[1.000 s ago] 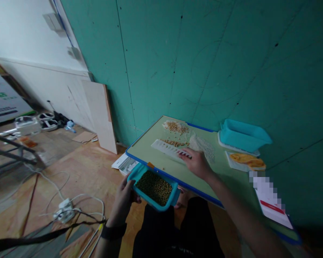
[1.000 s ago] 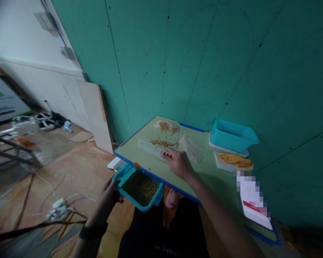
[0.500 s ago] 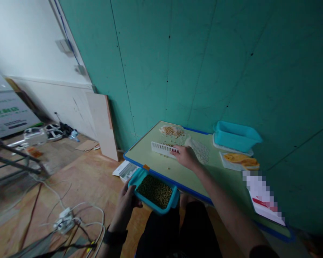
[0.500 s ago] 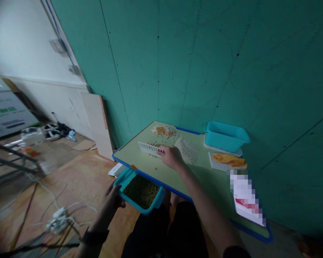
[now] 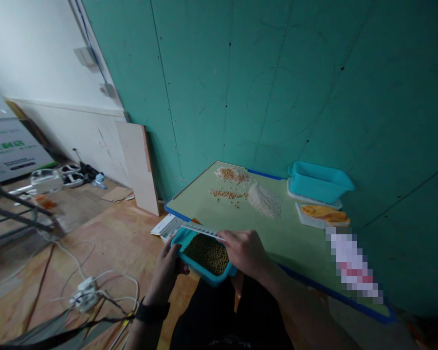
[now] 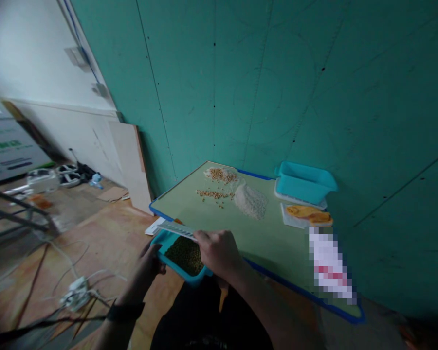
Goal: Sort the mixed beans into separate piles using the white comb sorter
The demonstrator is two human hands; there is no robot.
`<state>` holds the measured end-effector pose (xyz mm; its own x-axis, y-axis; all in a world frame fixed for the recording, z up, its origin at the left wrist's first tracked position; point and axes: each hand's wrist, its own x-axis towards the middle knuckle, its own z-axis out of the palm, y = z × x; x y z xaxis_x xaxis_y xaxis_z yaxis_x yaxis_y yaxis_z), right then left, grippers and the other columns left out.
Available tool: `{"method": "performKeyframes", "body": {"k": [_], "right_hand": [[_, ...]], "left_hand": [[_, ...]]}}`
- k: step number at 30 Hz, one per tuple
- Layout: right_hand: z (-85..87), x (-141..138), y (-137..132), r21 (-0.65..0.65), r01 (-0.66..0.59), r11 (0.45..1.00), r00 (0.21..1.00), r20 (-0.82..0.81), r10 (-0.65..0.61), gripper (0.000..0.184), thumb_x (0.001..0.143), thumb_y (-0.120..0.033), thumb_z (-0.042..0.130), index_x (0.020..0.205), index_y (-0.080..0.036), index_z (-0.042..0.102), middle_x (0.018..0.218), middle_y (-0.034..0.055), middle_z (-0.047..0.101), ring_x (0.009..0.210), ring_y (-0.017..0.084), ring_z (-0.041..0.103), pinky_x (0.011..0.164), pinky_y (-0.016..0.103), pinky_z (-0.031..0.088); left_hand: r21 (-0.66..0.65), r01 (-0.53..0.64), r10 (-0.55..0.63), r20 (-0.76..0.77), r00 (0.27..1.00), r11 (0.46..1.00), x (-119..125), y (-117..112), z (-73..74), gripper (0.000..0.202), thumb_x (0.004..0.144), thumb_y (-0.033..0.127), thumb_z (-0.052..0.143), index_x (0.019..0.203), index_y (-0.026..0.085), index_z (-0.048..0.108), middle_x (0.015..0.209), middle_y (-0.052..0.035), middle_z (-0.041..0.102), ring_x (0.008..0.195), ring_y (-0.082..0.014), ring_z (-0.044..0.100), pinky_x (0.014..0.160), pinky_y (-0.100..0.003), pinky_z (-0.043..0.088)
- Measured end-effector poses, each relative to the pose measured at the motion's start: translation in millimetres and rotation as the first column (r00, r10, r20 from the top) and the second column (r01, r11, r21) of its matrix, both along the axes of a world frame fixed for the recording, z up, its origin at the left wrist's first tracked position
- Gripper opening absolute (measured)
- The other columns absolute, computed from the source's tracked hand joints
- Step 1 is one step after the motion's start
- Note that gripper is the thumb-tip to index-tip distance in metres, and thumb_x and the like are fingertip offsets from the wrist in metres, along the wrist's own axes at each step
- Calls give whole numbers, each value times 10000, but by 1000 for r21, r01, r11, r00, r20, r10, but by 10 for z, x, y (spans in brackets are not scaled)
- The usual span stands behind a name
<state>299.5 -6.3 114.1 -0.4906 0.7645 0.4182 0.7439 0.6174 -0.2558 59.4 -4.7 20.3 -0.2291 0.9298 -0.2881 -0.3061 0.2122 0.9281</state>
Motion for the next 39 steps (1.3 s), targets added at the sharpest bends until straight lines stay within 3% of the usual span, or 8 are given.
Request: {"method": "performKeyframes", "body": {"k": [3, 8, 12, 17, 23, 32, 39], "right_hand": [[86, 90, 104, -15, 87, 996, 995, -54, -88, 238, 1022, -283, 509, 1029, -236, 743, 814, 47, 791, 738, 189, 737, 638, 266, 419], [305, 545, 699, 28, 382, 924, 923, -50, -380, 219, 977, -350, 607, 1038, -185, 738, 884, 117, 790, 797, 241, 726, 632, 278, 406], [277, 867, 949, 51, 432, 900, 901, -52, -430, 221, 955, -366, 631, 1033, -193, 746, 901, 114, 797, 800, 248, 725, 638, 286, 402], [186, 1032, 866, 94, 469, 878, 883, -30, -469, 216, 954, -351, 614, 1045, -215, 754, 921, 108, 803, 795, 253, 726, 635, 297, 391], [228, 1058, 837, 61, 495, 867, 868, 13, -497, 217, 960, -353, 605, 1030, -210, 754, 933, 113, 804, 807, 260, 731, 628, 307, 369], [177, 1041, 870, 62, 469, 881, 883, -3, -470, 217, 956, -373, 604, 993, -221, 754, 924, 102, 801, 811, 250, 729, 645, 299, 379], [210, 1106, 864, 74, 534, 842, 845, -5, -535, 233, 955, -378, 602, 1035, -224, 756, 910, 108, 802, 791, 261, 724, 620, 310, 350]], "left_hand": [[2, -3, 3, 12, 1000, 1000, 17, -12, 28, 769, 780, 382, 650, 1485, 166, 430, 427, 123, 522, 303, -173, 564, 312, -239, 454], [10, -9, 9, 16, 1000, 1000, 58, -52, 44, 726, 759, 364, 658, 1431, 163, 471, 401, 123, 508, 300, -177, 545, 307, -247, 458], [50, 18, -18, -4, 1000, 999, 99, -87, 43, 679, 753, 387, 673, 1374, 161, 516, 411, 112, 525, 301, -174, 539, 308, -260, 475], [37, 42, -41, -14, 999, 998, 178, -126, 62, 730, 760, 371, 660, 1430, 142, 482, 418, 99, 552, 305, -178, 547, 305, -264, 482], [7, 11, -11, -5, 1000, 1000, 195, -122, 1, 798, 758, 349, 651, 1498, 144, 436, 418, 99, 554, 295, -186, 547, 294, -266, 470], [34, 4, -3, -26, 1000, 999, 156, -117, -41, 707, 760, 385, 671, 1409, 160, 506, 410, 110, 523, 297, -180, 535, 304, -262, 465], [45, 21, -21, -7, 1000, 999, 145, -124, -60, 713, 773, 390, 673, 1426, 171, 489, 429, 107, 547, 306, -178, 548, 307, -259, 474]]}}
